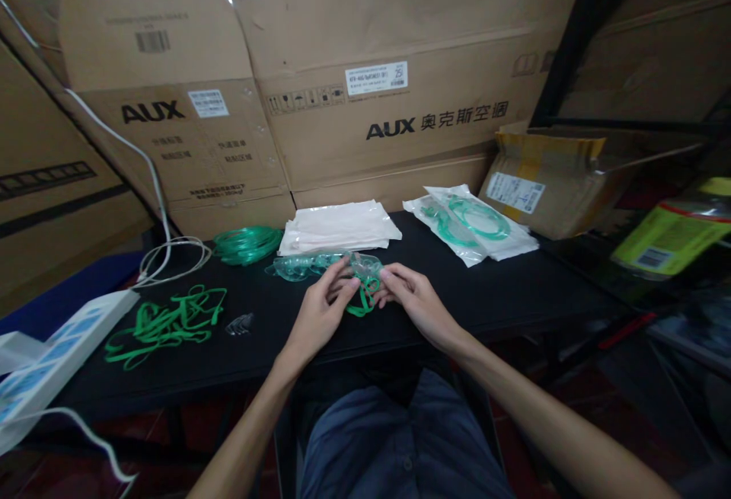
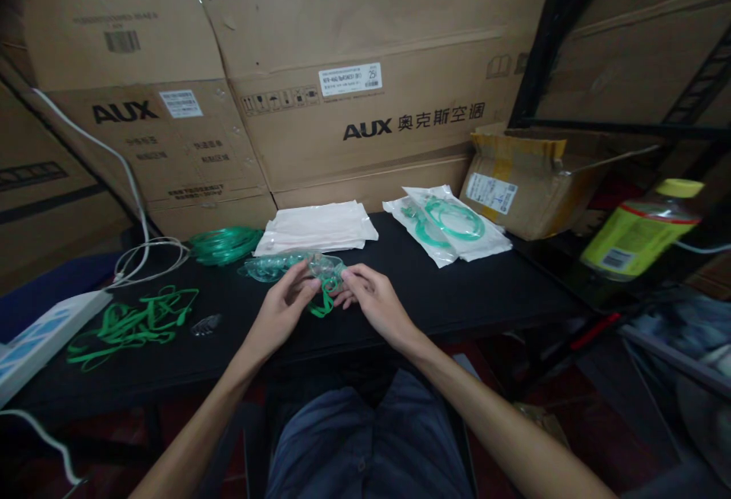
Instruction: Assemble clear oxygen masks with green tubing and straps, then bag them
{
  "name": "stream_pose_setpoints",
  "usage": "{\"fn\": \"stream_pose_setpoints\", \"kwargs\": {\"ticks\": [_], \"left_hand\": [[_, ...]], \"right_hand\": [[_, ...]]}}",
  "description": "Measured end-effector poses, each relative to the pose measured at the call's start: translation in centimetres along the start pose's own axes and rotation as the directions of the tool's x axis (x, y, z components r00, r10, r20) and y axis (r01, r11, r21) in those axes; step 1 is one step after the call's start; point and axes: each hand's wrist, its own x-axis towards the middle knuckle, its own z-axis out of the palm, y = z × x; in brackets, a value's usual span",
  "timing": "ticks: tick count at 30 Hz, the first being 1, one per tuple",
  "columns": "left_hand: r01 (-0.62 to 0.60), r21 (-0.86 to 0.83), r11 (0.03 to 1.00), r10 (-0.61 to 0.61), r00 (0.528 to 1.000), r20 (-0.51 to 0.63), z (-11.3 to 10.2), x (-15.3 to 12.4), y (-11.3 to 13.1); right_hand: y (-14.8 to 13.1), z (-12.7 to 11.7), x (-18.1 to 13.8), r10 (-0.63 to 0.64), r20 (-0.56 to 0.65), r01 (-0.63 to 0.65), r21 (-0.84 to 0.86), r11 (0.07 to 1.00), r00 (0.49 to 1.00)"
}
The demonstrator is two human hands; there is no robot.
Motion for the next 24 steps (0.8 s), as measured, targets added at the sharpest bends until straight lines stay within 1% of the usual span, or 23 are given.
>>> {"fn": "stream_pose_setpoints", "kwargs": {"ticks": [3, 6, 9, 12, 14, 16, 18, 20, 24], "left_hand": [[-0.022, 0.115, 0.993, 0.026, 0.999, -0.037, 0.0, 0.0, 0.2], [-0.076, 0.262, 0.962, 0.094, 0.994, -0.059, -0.3, -0.1, 0.8], [-0.117, 0.316, 0.941, 0.141, 0.988, -0.055, -0.5, -0.1, 1.2], [-0.114, 0.28, 0.953, 0.138, 0.988, -0.069, -0.5, -0.2, 1.3], [-0.074, 0.225, 0.971, 0.105, 0.986, -0.129, -0.4, -0.3, 1.3], [-0.017, 0.146, 0.989, 0.048, 0.976, -0.21, -0.4, -0.3, 1.3], [0.027, 0.067, 0.997, -0.009, 0.966, -0.259, -0.4, -0.3, 1.4], [0.055, 0.011, 0.998, -0.05, 0.963, -0.264, -0.5, -0.4, 1.4], [0.109, -0.087, 0.99, -0.125, 0.969, -0.211, -0.6, -0.3, 1.5]], "right_hand": [[0.1, -0.1, 0.0, 0.021, 0.006, -0.021, -0.006, 1.0, 1.0], [0.2, -0.2, 0.0, 0.034, 0.043, -0.035, 0.019, 0.999, 0.998], [0.4, -0.3, -0.1, 0.037, 0.052, -0.04, 0.056, 0.998, 0.998], [0.5, -0.3, -0.1, 0.025, 0.026, -0.027, 0.064, 0.998, 0.999], [0.6, -0.3, -0.1, 0.013, 0.0, -0.013, 0.061, 0.998, 1.0], [0.7, -0.3, -0.1, -0.004, -0.026, 0.005, 0.039, 0.999, 1.0], [0.8, -0.4, 0.0, -0.024, -0.035, 0.024, 0.002, 1.0, 0.999], [0.8, -0.4, 0.0, -0.043, -0.032, 0.042, -0.03, 0.999, 0.999], [0.7, -0.5, -0.1, -0.057, -0.031, 0.056, -0.044, 0.997, 0.998]]}}
